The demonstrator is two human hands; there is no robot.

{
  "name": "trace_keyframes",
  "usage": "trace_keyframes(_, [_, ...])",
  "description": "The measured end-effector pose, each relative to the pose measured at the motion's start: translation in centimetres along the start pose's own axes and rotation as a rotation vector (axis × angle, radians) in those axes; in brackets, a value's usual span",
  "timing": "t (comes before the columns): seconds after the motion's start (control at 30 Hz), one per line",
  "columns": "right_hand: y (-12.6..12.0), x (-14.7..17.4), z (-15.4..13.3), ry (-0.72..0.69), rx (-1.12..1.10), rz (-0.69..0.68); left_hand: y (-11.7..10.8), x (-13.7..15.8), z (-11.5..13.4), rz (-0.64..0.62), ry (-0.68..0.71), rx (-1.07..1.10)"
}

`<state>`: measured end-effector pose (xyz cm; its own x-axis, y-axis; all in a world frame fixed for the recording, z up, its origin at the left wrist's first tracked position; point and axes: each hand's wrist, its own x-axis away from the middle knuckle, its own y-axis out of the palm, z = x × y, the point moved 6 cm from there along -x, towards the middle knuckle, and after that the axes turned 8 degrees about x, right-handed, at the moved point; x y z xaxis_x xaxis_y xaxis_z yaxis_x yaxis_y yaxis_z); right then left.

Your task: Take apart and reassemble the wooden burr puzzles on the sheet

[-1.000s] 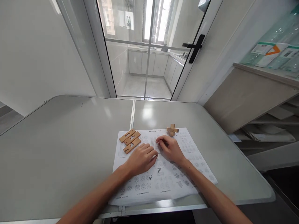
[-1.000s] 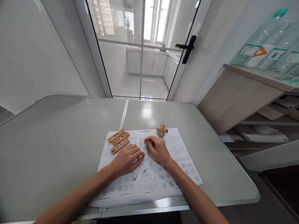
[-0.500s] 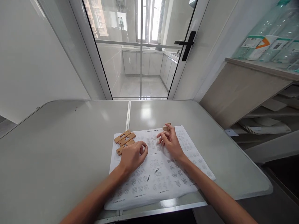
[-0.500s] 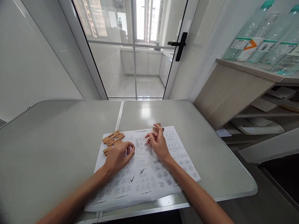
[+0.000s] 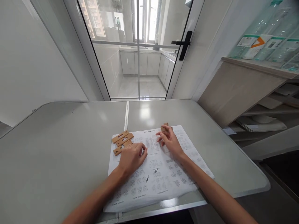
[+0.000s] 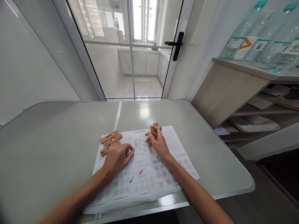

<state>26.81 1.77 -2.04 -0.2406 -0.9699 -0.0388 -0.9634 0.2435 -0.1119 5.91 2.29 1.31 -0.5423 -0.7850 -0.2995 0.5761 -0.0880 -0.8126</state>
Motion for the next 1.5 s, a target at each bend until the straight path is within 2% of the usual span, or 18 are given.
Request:
trace_keyframes(0.17, [0.5,0.5,-1.2,-0.030,0.029,-0.034,-0.3,0.0,0.0,0.010,-0.006,0.087])
trace_keyframes(0.37, [1.8,1.4,-2.7,-0.026,-0.128,-0.253,-1.0,-0.2,0.1,0.057,-0.051,0.393])
trace_keyframes(0.47, [2.4,2.0,-2.7,-0.004,-0.205,-0.398,-1.0,-0.2,0.4,0.009,-0.066,0.585])
trace_keyframes(0.6, [3.3,3.2,-2.6,0.051,-0.263,-0.607,-0.7,-0.1,1.3,-0.137,-0.026,0.754])
trace_keyframes(0.67, [3.5,3.6,-2.9,0.029,-0.258,-0.648,-0.4,-0.1,1.2,-0.163,-0.045,0.797])
trace_keyframes(0.73, [3.5,3.5,-3.2,-0.013,-0.207,-0.603,-0.4,-0.1,0.8,-0.117,-0.086,0.814])
trace_keyframes(0.87, [2.9,2.8,-3.5,-0.071,-0.093,-0.427,-0.6,-0.2,0.1,-0.007,-0.166,0.800])
trace_keyframes(0.93, [2.9,2.6,-3.5,-0.093,-0.065,-0.397,-0.8,-0.2,0.1,0.020,-0.198,0.777])
trace_keyframes(1.13, [3.3,2.7,-2.9,-0.118,-0.061,-0.432,-1.3,-0.2,0.5,0.043,-0.159,0.720])
trace_keyframes(1.3, [3.4,3.0,-3.0,-0.207,-0.054,-0.459,-1.8,-0.4,0.6,0.081,-0.120,0.646])
trace_keyframes(1.5, [3.3,2.9,-2.9,-0.225,-0.015,-0.431,-1.9,-0.4,0.7,0.080,-0.170,0.678])
